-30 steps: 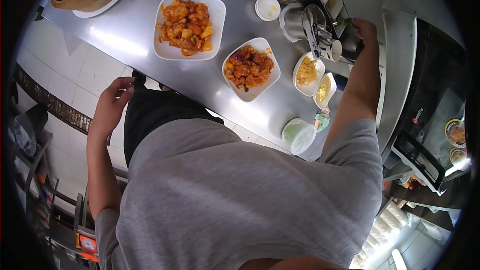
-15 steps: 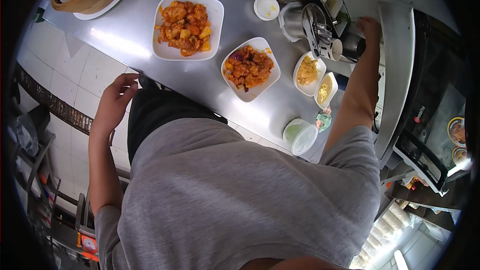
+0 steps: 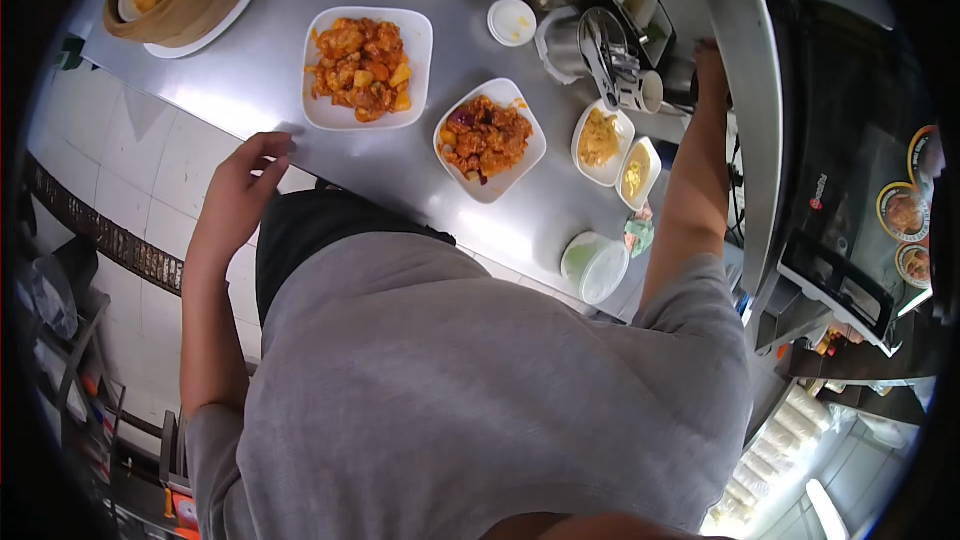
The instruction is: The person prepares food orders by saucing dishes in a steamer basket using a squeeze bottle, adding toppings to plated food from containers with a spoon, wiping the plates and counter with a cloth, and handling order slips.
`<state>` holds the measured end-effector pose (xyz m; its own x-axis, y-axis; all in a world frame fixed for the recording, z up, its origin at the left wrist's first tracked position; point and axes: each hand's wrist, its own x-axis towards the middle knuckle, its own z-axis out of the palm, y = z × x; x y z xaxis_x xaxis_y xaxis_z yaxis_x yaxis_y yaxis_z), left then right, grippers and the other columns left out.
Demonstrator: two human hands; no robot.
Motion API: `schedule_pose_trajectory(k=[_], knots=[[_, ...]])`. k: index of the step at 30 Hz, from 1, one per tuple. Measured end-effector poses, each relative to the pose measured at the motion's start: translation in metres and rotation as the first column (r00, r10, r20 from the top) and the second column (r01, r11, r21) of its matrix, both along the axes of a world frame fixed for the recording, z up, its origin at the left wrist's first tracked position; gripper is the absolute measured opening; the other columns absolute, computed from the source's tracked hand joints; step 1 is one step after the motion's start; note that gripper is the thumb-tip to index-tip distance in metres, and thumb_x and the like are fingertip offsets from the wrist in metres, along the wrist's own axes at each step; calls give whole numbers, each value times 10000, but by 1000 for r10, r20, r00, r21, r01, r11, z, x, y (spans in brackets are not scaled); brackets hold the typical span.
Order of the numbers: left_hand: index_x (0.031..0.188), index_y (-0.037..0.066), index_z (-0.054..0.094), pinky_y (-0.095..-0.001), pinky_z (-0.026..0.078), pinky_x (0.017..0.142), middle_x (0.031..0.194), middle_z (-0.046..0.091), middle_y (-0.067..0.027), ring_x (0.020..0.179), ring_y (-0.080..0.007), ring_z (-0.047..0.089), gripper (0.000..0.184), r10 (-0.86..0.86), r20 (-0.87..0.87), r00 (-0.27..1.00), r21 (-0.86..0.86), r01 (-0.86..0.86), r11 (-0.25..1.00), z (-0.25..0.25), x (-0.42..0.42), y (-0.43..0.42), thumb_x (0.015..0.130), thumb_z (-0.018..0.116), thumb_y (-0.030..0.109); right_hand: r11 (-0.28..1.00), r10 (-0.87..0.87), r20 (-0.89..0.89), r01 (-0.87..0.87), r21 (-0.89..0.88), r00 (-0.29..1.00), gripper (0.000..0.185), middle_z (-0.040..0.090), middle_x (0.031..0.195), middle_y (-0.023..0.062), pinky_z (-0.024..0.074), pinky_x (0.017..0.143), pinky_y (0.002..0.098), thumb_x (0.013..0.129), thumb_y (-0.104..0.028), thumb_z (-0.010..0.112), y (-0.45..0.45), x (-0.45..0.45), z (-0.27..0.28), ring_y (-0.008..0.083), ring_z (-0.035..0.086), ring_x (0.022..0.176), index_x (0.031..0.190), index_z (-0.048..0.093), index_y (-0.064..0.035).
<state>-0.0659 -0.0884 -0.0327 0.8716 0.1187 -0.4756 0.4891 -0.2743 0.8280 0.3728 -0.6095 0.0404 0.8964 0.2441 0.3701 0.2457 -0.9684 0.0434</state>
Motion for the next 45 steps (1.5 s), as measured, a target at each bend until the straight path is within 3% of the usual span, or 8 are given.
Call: schedule_pose_trajectory(k=[10,13,16,18,24,34,39,45], knots=[[1112,3,574,-287,478,696,1012,634,-100,775,-170,591,299,224,144,964,155,-246,957,23,-5,55,851,586,148,980,-172,-13,170,-106,985,246,658,822,99,479,706,339,762,-139,638,65,0,-21,202,618,772,996,656,-64],[1169,37,549,-246,457,622,1006,611,-57,774,-112,580,320,514,281,811,115,-560,821,32,7,122,886,543,186,999,10,247,3,-49,969,266,660,826,95,479,709,336,766,-144,645,152,-46,-6,199,618,777,1022,656,-73],[1242,52,513,-248,458,636,1021,603,-64,802,-120,585,389,568,387,726,166,-661,732,49,38,169,909,510,254,916,290,20,-283,284,957,288,662,829,90,480,712,334,769,-150,652,262,-108,9,196,619,783,1049,656,-81],[1265,57,496,-253,463,624,1065,600,-73,807,-124,590,425,520,367,772,194,-610,768,47,63,194,909,496,289,841,370,-524,-37,539,767,437,647,999,88,478,785,304,777,-276,684,319,-150,10,164,615,863,1170,594,-108],[1182,50,565,-235,412,466,844,635,-46,554,-93,553,355,260,300,918,354,-360,863,32,128,252,879,526,231,632,176,-169,20,775,970,691,603,1079,190,444,877,367,631,-286,792,447,-144,-105,286,588,997,1179,492,8],[1227,64,535,-257,469,545,898,629,-89,598,-122,589,415,-166,185,969,236,120,964,36,171,305,843,569,217,118,182,35,-58,991,983,489,595,1053,135,463,822,335,678,-166,734,488,-183,-56,244,593,951,1100,533,-22],[1209,16,539,-232,392,420,738,605,-49,480,-86,510,399,-284,175,943,220,243,945,43,193,306,850,527,189,868,422,-226,-319,379,878,509,562,1022,104,468,821,362,639,-108,687,518,-256,48,293,582,925,1136,581,-126],[1163,-49,548,-258,438,404,693,623,-107,414,-124,524,392,-374,190,908,260,321,911,38,203,308,818,502,132,930,350,-227,-366,-28,909,452,562,937,74,434,752,372,646,-72,656,540,-269,66,254,582,862,1092,603,-126]])
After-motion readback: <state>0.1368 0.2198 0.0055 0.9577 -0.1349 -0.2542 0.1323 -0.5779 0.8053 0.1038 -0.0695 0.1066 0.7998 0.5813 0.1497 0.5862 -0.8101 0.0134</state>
